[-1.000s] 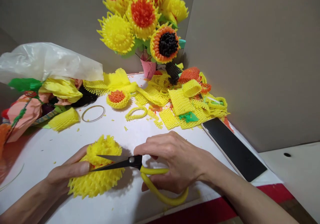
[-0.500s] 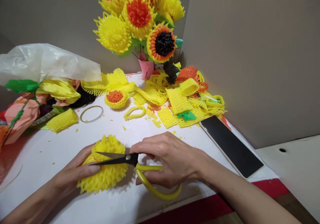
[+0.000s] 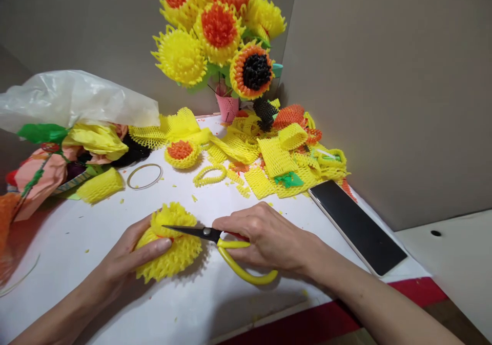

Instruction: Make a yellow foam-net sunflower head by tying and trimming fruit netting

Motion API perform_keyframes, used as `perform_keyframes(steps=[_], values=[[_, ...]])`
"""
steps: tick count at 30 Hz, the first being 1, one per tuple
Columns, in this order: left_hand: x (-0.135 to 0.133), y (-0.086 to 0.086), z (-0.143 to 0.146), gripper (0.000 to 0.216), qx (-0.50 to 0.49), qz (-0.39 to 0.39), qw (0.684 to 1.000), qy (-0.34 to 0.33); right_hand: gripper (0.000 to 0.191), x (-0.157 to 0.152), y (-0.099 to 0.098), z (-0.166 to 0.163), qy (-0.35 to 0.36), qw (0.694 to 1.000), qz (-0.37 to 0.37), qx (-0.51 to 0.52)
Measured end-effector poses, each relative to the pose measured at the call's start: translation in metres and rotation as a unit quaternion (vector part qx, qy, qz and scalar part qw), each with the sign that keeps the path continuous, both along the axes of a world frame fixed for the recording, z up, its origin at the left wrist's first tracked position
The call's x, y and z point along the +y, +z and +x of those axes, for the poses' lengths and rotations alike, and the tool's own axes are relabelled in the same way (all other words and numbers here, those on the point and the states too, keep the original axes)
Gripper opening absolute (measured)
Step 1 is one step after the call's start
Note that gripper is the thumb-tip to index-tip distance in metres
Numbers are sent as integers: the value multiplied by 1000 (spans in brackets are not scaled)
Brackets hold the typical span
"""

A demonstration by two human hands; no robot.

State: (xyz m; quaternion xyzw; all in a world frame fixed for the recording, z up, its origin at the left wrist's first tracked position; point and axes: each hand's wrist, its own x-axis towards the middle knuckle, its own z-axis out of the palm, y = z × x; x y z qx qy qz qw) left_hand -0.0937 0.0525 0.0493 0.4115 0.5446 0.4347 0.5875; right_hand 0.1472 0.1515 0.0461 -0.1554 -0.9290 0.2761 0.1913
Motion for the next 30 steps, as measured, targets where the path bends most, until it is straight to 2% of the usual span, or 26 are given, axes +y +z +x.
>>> perform_keyframes(steps=[6, 13, 16, 21, 25, 27, 30], values=[[0, -3, -8, 34, 210, 107, 972, 12, 23, 1, -8, -2, 3, 999, -1, 44], [4, -5, -11, 37, 269, 151, 948, 78, 27, 3, -7, -4, -41, 995, 15, 89], [4, -7, -9, 40, 312, 185, 926, 105, 31, 3, -3, -3, -54, 993, 29, 100], [0, -11, -10, 51, 358, 239, 897, 96, 36, 4, 0, -3, -64, 994, 16, 92], [-2, -11, -13, 50, 377, 297, 872, 96, 38, 4, -2, -2, -50, 995, 9, 81], [-3, -10, -13, 49, 377, 292, 874, 90, 38, 2, -3, -2, -33, 996, 11, 79], [-3, -9, -13, 46, 350, 243, 901, 77, 37, -2, -3, -2, -5, 997, 29, 74]])
